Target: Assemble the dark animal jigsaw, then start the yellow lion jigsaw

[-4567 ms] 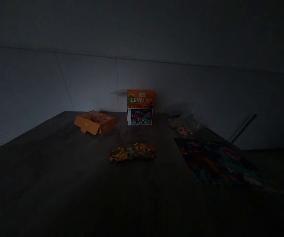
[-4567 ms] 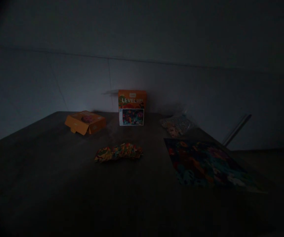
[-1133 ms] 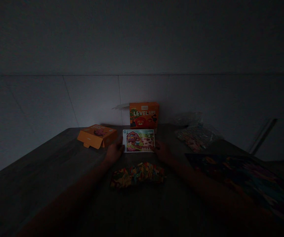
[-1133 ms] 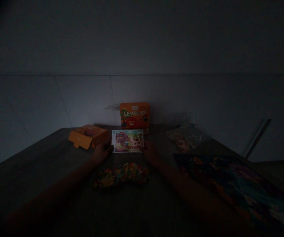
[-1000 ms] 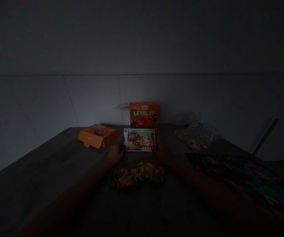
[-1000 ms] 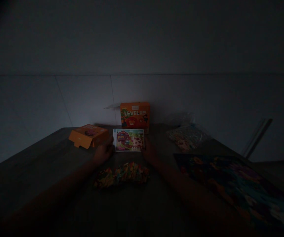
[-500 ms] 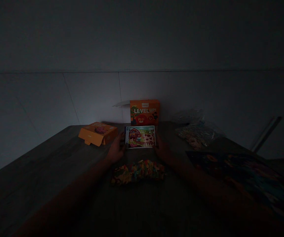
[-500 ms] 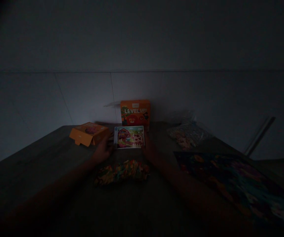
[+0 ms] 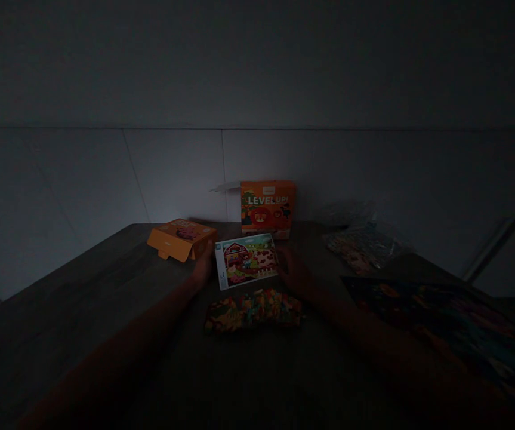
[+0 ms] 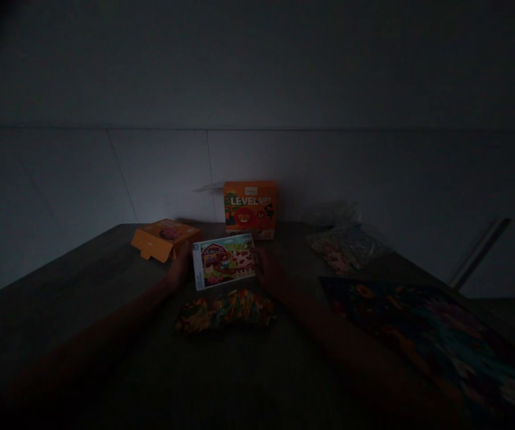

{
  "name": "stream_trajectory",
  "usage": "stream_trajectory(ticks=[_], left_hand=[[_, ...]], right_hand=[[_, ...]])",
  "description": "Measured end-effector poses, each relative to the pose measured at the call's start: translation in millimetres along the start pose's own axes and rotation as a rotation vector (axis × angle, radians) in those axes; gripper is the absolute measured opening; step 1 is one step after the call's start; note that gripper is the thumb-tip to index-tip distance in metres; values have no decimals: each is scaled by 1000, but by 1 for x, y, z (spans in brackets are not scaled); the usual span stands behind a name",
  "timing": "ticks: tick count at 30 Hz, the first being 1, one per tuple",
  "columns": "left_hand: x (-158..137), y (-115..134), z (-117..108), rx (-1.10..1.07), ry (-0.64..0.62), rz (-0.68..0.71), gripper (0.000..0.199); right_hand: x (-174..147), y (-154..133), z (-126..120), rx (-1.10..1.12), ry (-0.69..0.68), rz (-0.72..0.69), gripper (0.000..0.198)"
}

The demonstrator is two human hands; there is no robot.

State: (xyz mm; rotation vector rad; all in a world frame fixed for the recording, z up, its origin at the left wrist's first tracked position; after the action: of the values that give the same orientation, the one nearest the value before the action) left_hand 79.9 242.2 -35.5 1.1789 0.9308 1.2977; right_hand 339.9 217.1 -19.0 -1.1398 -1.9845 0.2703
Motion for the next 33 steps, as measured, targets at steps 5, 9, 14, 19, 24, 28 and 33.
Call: stream_trajectory(ticks=[5, 9, 14, 19, 24, 28, 33], left_hand=[[-7, 6, 5, -180, -42, -79, 66], [-11, 10, 12, -243, -84, -101, 73], [-8, 10, 14, -203, -49, 20, 57], [-10, 20, 8, 10, 36, 223, 65], [-20, 27, 18, 310, -7, 324, 77], [-21, 20, 25, 512, -79, 326, 78], [-19, 14, 26, 674, -138, 344, 76]], right_hand=[[-1, 4, 2, -34, 43, -28, 66], [-1, 15, 7, -66, 99, -84, 73], [-1, 20, 12, -79, 104, -135, 60], [-2, 23, 9, -71, 142, -105, 60], [-2, 22, 8, -50, 110, -115, 69], [-2, 21, 7, -38, 79, -80, 73], [-1, 18, 4, -1, 79, -50, 78]])
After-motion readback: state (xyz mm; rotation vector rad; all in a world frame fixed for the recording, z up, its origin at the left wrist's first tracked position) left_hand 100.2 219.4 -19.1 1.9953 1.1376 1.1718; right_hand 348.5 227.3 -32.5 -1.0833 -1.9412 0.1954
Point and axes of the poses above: each hand's wrist, its own x-axis towards the middle knuckle, its own z-axis out of the palm, y = z × x, the point moved 5 cm from there along x, towards the middle knuckle, and after that the axes turned 7 degrees about -x, right-handed, at the moved point
